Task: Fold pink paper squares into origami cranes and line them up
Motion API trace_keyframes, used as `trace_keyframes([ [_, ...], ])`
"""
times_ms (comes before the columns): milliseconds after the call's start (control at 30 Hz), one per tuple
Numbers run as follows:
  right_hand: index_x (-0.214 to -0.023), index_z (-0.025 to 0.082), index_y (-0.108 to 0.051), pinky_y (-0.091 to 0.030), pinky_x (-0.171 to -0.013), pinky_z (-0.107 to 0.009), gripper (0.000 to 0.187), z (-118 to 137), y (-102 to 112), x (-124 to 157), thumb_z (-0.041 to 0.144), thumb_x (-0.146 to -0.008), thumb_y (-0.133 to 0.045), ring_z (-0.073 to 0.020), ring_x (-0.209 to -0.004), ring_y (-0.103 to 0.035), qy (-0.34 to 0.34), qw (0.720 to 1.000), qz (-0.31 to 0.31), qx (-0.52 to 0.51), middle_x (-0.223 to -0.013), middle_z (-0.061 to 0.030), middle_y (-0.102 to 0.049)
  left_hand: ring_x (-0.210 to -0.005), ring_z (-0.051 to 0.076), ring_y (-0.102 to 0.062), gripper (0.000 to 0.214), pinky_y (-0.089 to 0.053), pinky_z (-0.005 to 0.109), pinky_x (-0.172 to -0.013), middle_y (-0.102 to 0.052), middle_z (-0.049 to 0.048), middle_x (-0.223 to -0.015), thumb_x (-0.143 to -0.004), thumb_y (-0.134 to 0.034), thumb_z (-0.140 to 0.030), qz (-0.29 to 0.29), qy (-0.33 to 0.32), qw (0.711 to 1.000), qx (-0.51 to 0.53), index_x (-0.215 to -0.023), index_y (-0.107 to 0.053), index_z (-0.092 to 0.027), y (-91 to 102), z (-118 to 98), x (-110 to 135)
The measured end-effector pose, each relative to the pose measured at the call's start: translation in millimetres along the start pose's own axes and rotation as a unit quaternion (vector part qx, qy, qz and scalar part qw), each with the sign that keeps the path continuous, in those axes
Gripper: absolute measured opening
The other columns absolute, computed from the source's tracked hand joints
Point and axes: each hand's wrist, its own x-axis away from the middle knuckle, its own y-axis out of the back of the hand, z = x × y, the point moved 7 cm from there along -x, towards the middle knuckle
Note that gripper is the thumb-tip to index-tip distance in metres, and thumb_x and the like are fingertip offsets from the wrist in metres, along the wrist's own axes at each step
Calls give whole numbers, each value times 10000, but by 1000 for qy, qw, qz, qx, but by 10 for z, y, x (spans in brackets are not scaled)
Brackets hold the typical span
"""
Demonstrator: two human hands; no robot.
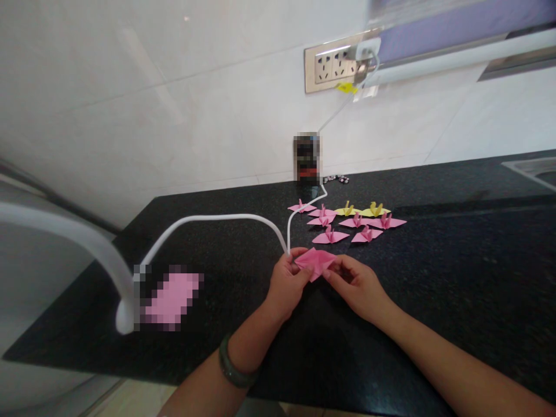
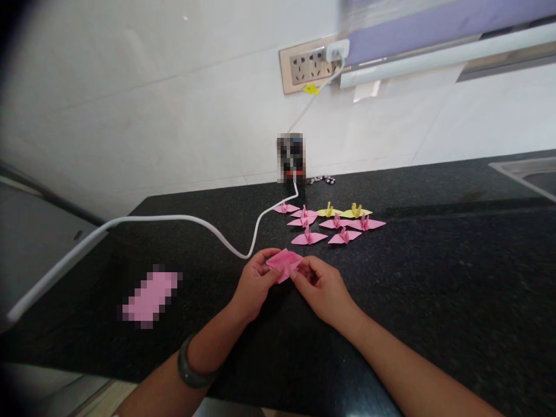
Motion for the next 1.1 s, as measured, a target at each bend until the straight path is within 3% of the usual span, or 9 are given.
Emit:
trace_keyframes([
  [167,-787,173,-562,-406,-520,-230,161,27,13,1,311,-727,-508,-120,-576,-489,7,1000,3,21,-672,-19,-563,-627,111,-559,252,-432,221,-604,-617,46,-749,-649,-584,-247,9,16,1000,-24,-861,-538,-116,-18,18,10],
  [333,-840,174,-567,-414,-559,-245,160,16,55,-15,266,-747,-475,-131,-619,-514,22,998,-14,62,-743,-33,-583,-572,101,-548,315,-403,175,-474,-611,49,-732,-637,-598,-278,48,37,996,-65,-899,-541,-112,-61,34,35],
  [433,-862,171,-569,-404,-520,-236,185,-32,55,-19,282,-755,-468,-122,-570,-496,10,998,-11,68,-676,-21,-563,-520,96,-547,360,-372,161,-415,-602,50,-706,-664,-565,-343,83,47,993,-74,-940,-537,-113,-111,40,56],
  [633,-799,168,-562,-377,-417,-195,171,-123,11,-28,308,-748,-478,-90,-483,-433,-27,999,9,-26,-565,18,-481,-461,87,-538,369,-392,169,-416,-584,37,-631,-645,-576,-380,107,70,990,-67,-879,-552,-95,-153,84,72],
  [767,-807,165,-537,-363,-372,-183,234,-165,-40,-38,381,-730,-490,-79,-450,-414,-69,991,38,-107,-573,18,-477,-480,91,-551,360,-416,179,-441,-592,43,-659,-649,-578,-349,129,70,987,-63,-906,-550,-98,-180,104,75],
  [867,-773,166,-530,-351,-374,-184,241,-157,-37,-45,399,-727,-485,-76,-438,-405,-68,991,30,-107,-564,22,-476,-475,95,-554,396,-422,188,-435,-596,41,-675,-654,-572,-319,125,70,988,-65,-990,-522,-114,-175,125,67],
  [1000,-766,167,-539,-350,-403,-193,177,-153,11,-40,332,-735,-483,-82,-449,-415,-50,998,-13,-47,-546,28,-470,-456,96,-544,560,-427,200,-429,-598,12,-676,-659,-557,-243,89,33,989,-117,-1185,-373,-191,-133,124,64],
  [1100,-813,171,-539,-354,-414,-202,149,-161,42,-26,272,-748,-452,-88,-451,-432,-53,998,-33,-11,-577,19,-507,-478,100,-543,494,-432,203,-457,-610,11,-682,-676,-520,-209,72,-29,976,-203,-1161,-425,-217,-123,73,93],
])
